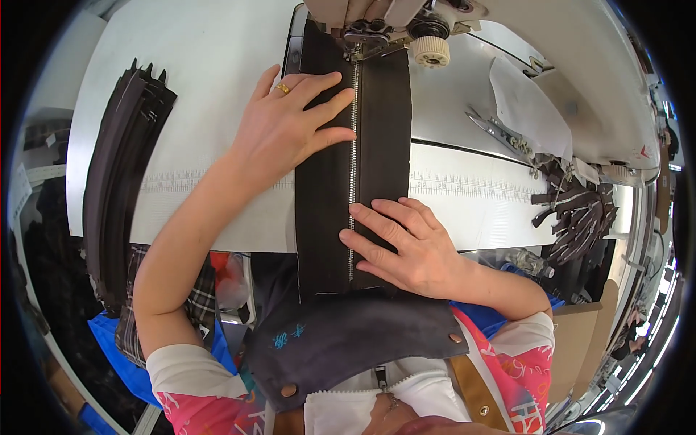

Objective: Sewing a zipper onto a strip of plaid fabric using an industrial sewing machine.

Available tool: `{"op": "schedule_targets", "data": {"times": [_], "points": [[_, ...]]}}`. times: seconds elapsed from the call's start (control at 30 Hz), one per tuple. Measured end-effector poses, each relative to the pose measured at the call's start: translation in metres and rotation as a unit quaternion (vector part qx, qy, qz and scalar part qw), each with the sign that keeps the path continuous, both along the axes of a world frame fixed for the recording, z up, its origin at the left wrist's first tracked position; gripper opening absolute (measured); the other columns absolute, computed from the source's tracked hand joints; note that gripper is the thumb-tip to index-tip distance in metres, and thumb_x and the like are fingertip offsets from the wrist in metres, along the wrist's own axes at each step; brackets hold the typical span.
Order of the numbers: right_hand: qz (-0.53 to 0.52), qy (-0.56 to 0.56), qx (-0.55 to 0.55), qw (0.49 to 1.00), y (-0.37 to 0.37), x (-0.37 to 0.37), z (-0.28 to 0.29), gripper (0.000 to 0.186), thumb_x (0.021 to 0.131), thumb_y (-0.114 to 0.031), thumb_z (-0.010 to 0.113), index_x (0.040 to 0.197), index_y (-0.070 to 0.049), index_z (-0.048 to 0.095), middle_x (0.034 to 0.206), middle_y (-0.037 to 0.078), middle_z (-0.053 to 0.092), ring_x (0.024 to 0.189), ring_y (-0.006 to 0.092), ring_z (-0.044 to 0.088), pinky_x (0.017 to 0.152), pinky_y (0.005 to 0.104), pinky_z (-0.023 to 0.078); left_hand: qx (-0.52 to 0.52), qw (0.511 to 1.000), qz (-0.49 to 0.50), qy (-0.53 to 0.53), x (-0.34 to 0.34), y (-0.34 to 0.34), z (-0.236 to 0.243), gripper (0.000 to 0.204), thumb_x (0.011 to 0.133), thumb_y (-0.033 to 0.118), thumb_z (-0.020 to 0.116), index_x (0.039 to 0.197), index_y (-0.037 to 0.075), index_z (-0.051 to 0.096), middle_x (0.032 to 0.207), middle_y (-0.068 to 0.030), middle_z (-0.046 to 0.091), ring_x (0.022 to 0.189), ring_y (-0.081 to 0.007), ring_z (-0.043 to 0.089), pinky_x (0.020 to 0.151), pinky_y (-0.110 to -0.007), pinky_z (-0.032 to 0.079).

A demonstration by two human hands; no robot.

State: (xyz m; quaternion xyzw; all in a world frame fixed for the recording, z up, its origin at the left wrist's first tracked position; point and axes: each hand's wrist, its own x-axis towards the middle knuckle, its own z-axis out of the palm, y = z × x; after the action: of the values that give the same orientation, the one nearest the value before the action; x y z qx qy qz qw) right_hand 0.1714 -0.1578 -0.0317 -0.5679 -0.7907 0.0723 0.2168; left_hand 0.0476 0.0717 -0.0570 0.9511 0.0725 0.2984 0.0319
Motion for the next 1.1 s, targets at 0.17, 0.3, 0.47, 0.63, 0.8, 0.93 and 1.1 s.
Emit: {"op": "schedule_targets", "data": {"times": [0.17, 0.3, 0.47, 0.63, 0.8, 0.93, 1.1], "points": [[0.016, -0.008, 0.004, 1.0, 0.006, 0.005, -0.001, 0.049, 0.078, -0.028, 0.074, 0.123, -0.013, 0.062, 0.134, 0.009, 0.053, 0.116, 0.0271, 0.05, 0.095, 0.0421, 0.042, -0.024, 0.999, 0.015, 0.042, 0.001, 0.004, 0.006, 0.044, 0.079, 0.04, 0.073, 0.115, 0.014, 0.068, 0.121, -0.0041, 0.062, 0.107, -0.0245, 0.059, 0.104, -0.057, 0.033], [0.021, -0.013, 0.001, 1.0, 0.01, 0.007, -0.001, 0.049, 0.079, -0.029, 0.073, 0.124, -0.014, 0.062, 0.133, 0.008, 0.053, 0.116, 0.0266, 0.05, 0.095, 0.0417, 0.042, -0.026, 0.999, 0.015, 0.045, 0.002, 0.005, 0.007, 0.043, 0.08, 0.04, 0.072, 0.114, 0.014, 0.068, 0.121, -0.0041, 0.062, 0.107, -0.0245, 0.059, 0.105, -0.057, 0.032], [0.015, -0.019, 0.019, 1.0, 0.021, 0.015, -0.003, 0.05, 0.076, -0.03, 0.075, 0.121, -0.014, 0.064, 0.132, 0.008, 0.055, 0.115, 0.0263, 0.051, 0.095, 0.0411, 0.042, 0.054, 0.998, 0.025, 0.033, 0.01, 0.006, -0.002, 0.049, 0.082, 0.039, 0.071, 0.12, 0.009, 0.063, 0.121, -0.0054, 0.062, 0.109, -0.0244, 0.059, 0.103, -0.052, 0.038], [0.039, -0.03, 0.034, 0.998, 0.02, 0.014, -0.001, 0.045, 0.08, -0.033, 0.072, 0.119, -0.011, 0.063, 0.126, 0.009, 0.057, 0.111, 0.0263, 0.053, 0.093, 0.0417, 0.044, -0.013, 0.998, 0.046, 0.047, 0.007, -0.011, 0.001, 0.054, 0.081, 0.035, 0.072, 0.124, 0.004, 0.06, 0.126, -0.0093, 0.059, 0.112, -0.0248, 0.056, 0.097, -0.044, 0.045], [0.034, -0.029, 0.049, 0.998, 0.02, 0.013, -0.004, 0.046, 0.077, -0.032, 0.075, 0.118, -0.013, 0.065, 0.124, 0.008, 0.059, 0.109, 0.0249, 0.054, 0.091, 0.0403, 0.045, -0.025, 0.999, 0.029, 0.031, 0.006, -0.008, -0.003, 0.051, 0.081, 0.031, 0.073, 0.123, 0.004, 0.061, 0.128, -0.0098, 0.058, 0.11, -0.0252, 0.055, 0.093, -0.037, 0.048], [0.035, -0.03, 0.062, 0.997, 0.027, 0.017, -0.007, 0.044, 0.076, -0.025, 0.077, 0.117, -0.012, 0.067, 0.122, 0.007, 0.061, 0.104, 0.0238, 0.056, 0.086, 0.038, 0.048, -0.003, 0.999, 0.032, 0.018, 0.008, -0.008, -0.002, 0.045, 0.08, 0.026, 0.074, 0.117, 0.003, 0.064, 0.123, -0.0091, 0.061, 0.105, -0.0243, 0.058, 0.087, -0.035, 0.051], [0.034, -0.022, 0.08, 0.996, 0.036, 0.021, -0.006, 0.042, 0.072, -0.015, 0.071, 0.113, -0.009, 0.069, 0.119, 0.008, 0.062, 0.101, 0.0235, 0.057, 0.08, 0.036, 0.05, -0.009, 0.999, 0.039, 0.014, 0.009, -0.009, -0.001, 0.042, 0.079, 0.021, 0.074, 0.115, 0.002, 0.064, 0.122, -0.0097, 0.062, 0.104, -0.0237, 0.058, 0.085, -0.034, 0.052]]}}
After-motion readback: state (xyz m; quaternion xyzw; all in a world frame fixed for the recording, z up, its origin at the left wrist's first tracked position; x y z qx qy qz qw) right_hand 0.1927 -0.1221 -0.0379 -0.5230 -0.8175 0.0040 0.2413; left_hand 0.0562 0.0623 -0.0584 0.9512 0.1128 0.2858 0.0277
